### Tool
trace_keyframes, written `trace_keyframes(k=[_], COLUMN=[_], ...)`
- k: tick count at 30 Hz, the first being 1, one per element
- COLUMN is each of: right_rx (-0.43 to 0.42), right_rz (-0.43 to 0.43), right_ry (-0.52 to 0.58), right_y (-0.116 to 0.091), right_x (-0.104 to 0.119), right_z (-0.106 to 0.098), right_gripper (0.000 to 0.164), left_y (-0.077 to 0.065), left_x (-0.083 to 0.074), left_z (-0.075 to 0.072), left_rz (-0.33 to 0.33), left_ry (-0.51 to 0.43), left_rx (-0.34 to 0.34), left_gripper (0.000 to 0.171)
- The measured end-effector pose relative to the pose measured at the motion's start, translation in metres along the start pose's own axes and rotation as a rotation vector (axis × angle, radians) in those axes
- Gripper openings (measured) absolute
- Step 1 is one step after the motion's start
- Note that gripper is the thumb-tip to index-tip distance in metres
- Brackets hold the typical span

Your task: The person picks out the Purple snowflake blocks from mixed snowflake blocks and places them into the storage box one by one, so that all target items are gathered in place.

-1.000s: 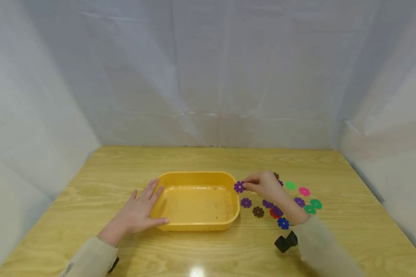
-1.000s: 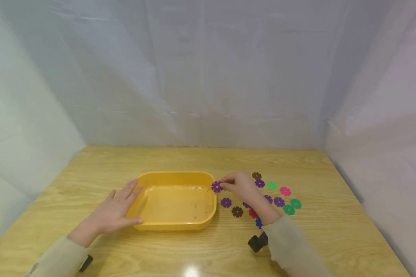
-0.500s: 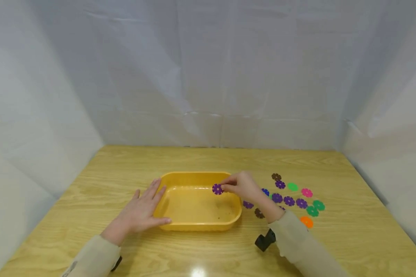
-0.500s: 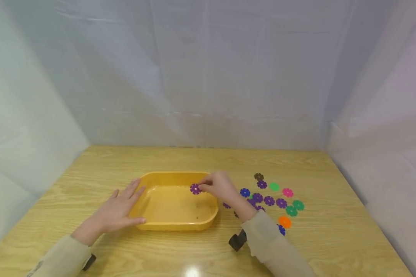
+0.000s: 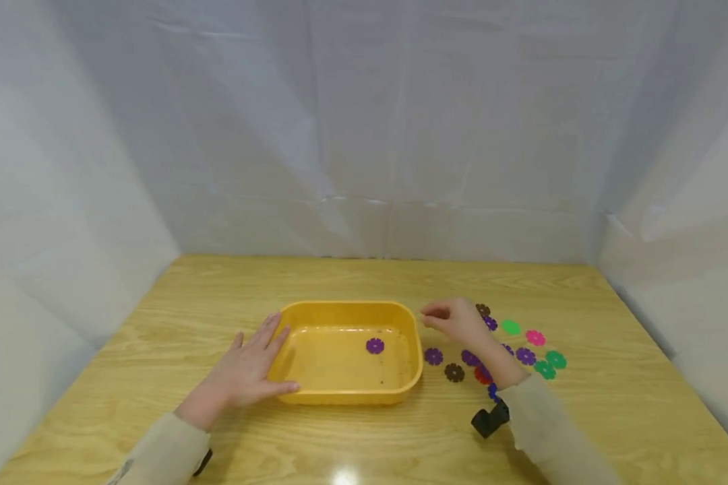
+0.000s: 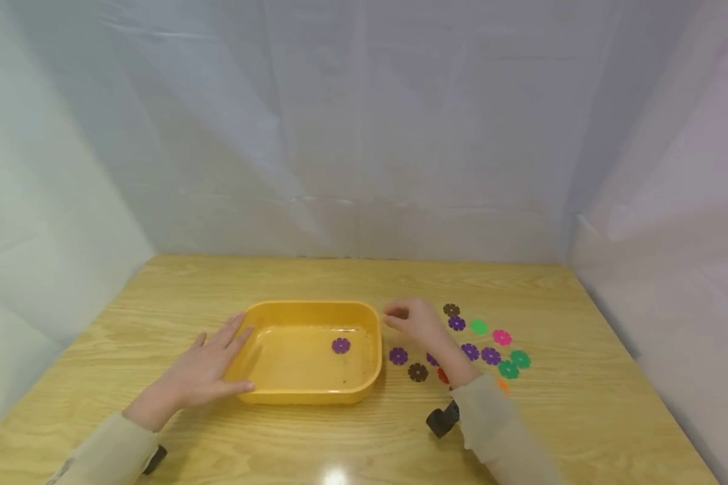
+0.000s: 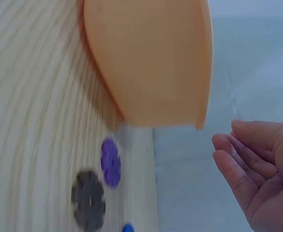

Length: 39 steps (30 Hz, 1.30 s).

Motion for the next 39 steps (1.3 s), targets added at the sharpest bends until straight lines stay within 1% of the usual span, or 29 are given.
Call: trace_keyframes(k=[5,10,14,19,24,29,34,39], right_rx=[-0.055,-0.077,-0.093,-0.108,-0.105,-0.094,-0.074,-0.036], right_rz=[0.000,0.008,0.050,0.116,0.172,0.214,0.241,0.298], right_ry=[-0.027,-0.077,-0.096,-0.088,-0.124,-0.126,-0.163,-0.175], right_y=[-0.006,-0.010,-0.014,-0.020,-0.022,-0.020,-0.015,-0.012], right_x=[-0.018,-0.037,-0.051,-0.064,-0.075,-0.086,-0.094,-0.106], right_z=[-0.025,-0.045,-0.060,-0.076,-0.086,-0.093,-0.096,-0.092], right_gripper=[0.022,0.022,0.022,0.023,0.025,0.026,0.025,0.028], left_y=[-0.002,-0.002,-0.002,-0.002,-0.002,-0.001,-0.001,-0.001], left_x=[0.001,0.001,0.001,0.002,0.002,0.002,0.001,0.001], left_z=[-0.002,-0.002,-0.002,-0.001,-0.001,-0.001,-0.002,-0.002], left_rz=[-0.004,-0.006,-0.007,-0.006,-0.007,-0.008,-0.003,-0.003], left_ry=[0.003,0.002,-0.001,0.007,0.007,0.004,0.007,0.001], left_rx=[-0.005,-0.006,-0.002,0.000,0.003,-0.001,-0.011,-0.008], left_gripper=[0.095,0.095,0.095,0.095,0.095,0.095,0.094,0.094])
Point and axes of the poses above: each hand's wrist, its own y-axis towards the middle knuckle, its own z-axis out of the palm, x = y × z, the point moved 9 cm from there along y, towards the middle knuckle, and after that the axes turned 15 degrees about y, right-handed, at the moved point
